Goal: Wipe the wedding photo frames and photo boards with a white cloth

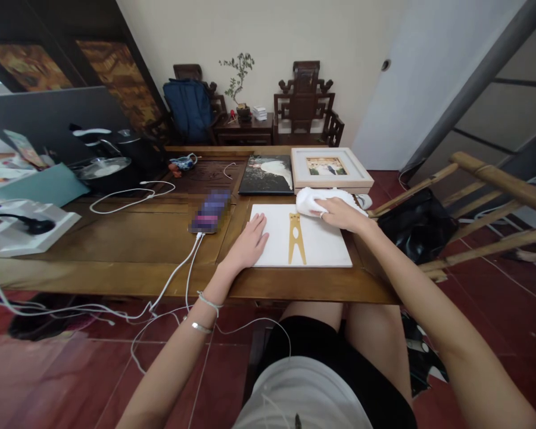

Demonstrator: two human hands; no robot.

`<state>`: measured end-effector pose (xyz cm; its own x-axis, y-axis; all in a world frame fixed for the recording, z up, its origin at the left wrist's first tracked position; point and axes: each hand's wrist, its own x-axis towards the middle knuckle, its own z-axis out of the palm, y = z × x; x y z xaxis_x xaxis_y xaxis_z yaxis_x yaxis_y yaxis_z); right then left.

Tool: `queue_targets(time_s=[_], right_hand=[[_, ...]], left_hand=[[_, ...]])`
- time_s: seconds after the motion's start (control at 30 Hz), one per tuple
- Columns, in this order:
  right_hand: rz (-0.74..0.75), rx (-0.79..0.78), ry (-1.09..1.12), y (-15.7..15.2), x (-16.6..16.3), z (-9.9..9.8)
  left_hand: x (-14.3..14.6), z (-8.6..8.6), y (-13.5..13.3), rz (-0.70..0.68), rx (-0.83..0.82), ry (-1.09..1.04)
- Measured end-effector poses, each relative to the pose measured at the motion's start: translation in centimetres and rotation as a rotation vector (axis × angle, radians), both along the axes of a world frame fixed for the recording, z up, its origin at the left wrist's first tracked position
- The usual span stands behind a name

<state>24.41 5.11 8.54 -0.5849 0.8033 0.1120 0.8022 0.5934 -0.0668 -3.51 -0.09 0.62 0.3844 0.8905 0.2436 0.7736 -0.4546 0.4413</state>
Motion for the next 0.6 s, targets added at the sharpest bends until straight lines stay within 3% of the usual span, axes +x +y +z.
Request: queue_targets(time_s=[0.17,0.47,0.6], right_hand=[[0.013,0.04,-0.035,-3.1,0.4,-0.6],[0.136,-0.052,0.018,-16.1,1.6,-1.2],[0.14,-0.063,-0.009,-17.4,1.5,-0.7]], left_hand=[[0.0,-0.1,0.0,0.004,0.005,-0.03],[0.4,-0.5,0.0,0.04,0.03,-0.049],[0.4,-0.3,-0.1,0.039,0.032,-0.038]])
